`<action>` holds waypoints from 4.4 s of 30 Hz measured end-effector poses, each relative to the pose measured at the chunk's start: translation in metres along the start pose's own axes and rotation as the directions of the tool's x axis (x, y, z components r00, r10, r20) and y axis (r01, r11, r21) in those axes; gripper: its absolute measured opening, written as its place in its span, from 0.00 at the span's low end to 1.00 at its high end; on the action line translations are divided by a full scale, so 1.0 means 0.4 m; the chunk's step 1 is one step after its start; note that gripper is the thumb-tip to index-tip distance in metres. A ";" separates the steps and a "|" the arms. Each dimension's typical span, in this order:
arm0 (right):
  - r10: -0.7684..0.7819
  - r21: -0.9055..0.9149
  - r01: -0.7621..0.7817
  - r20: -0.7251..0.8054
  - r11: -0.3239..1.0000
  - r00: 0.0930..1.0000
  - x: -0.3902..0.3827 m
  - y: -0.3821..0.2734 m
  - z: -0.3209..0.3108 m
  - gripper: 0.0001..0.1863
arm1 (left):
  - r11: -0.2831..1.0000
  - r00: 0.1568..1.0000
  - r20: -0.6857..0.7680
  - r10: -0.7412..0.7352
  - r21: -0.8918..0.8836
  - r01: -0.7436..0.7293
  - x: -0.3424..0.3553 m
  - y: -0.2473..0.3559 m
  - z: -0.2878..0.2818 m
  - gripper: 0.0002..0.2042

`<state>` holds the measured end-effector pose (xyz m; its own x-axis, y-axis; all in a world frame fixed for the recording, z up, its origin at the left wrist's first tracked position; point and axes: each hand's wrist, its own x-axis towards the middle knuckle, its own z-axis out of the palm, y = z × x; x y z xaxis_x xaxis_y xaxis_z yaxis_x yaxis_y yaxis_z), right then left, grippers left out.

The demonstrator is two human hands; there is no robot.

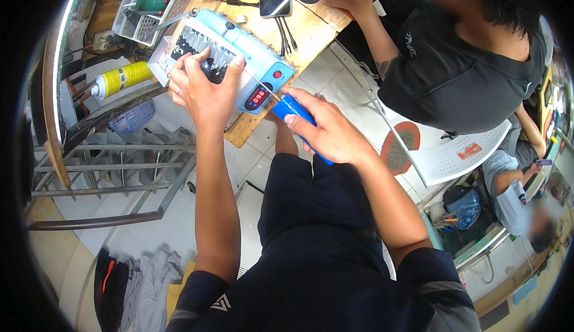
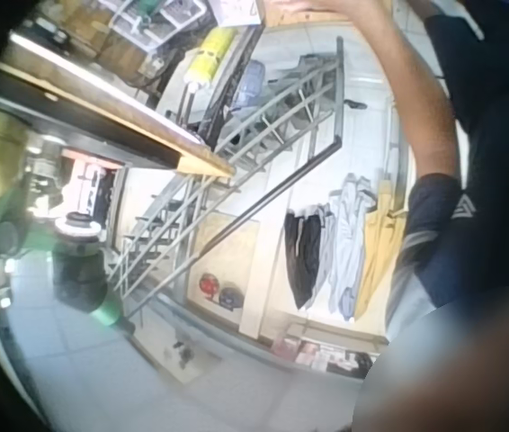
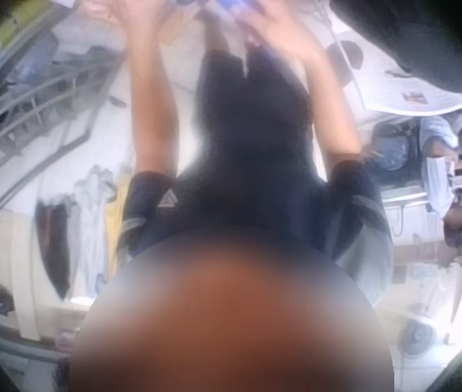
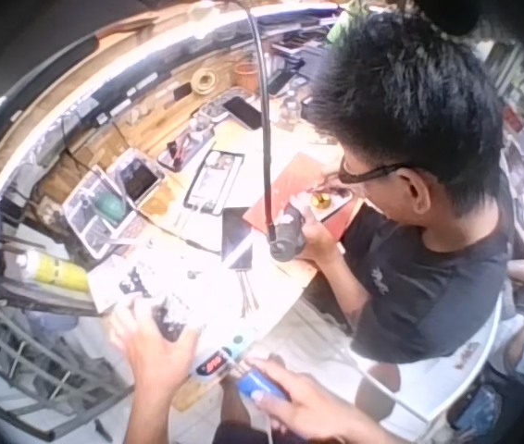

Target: The person uses a blue handheld tool to scrape adhesive residue from a rectangular screen held in a light-blue frame. They repeatedly scrape the surface, lift the screen to inspect it, and continue removing residue until the screen appears mostly clear.

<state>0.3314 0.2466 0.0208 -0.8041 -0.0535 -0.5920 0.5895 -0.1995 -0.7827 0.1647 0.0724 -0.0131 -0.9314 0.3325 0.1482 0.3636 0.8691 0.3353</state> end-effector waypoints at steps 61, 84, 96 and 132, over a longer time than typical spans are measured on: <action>-0.038 -0.063 0.037 -0.017 0.997 0.999 0.008 0.008 0.007 0.30 | 0.998 0.997 -0.060 0.055 0.009 -0.055 0.007 -0.030 0.007 0.23; -0.065 -0.072 0.060 -0.081 0.996 0.995 -0.013 0.023 0.045 0.30 | 0.980 0.978 -0.057 0.198 -0.024 -0.200 0.011 -0.063 -0.010 0.17; -0.078 -0.160 0.019 -0.370 0.987 0.926 -0.084 -0.072 0.117 0.28 | 0.948 0.970 -0.029 0.242 -0.205 -0.243 0.080 -0.138 -0.023 0.20; -0.201 -0.465 -0.238 -0.712 0.853 0.672 0.239 -0.098 0.162 0.43 | 0.596 0.464 0.399 0.791 -0.329 -0.732 0.028 -0.204 -0.093 0.35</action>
<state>0.2263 0.1859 0.0073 -0.6047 0.7011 -0.3780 0.7298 0.2976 -0.6155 0.1253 -0.0084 -0.0041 -0.1515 0.9878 -0.0369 0.9045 0.1536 0.3978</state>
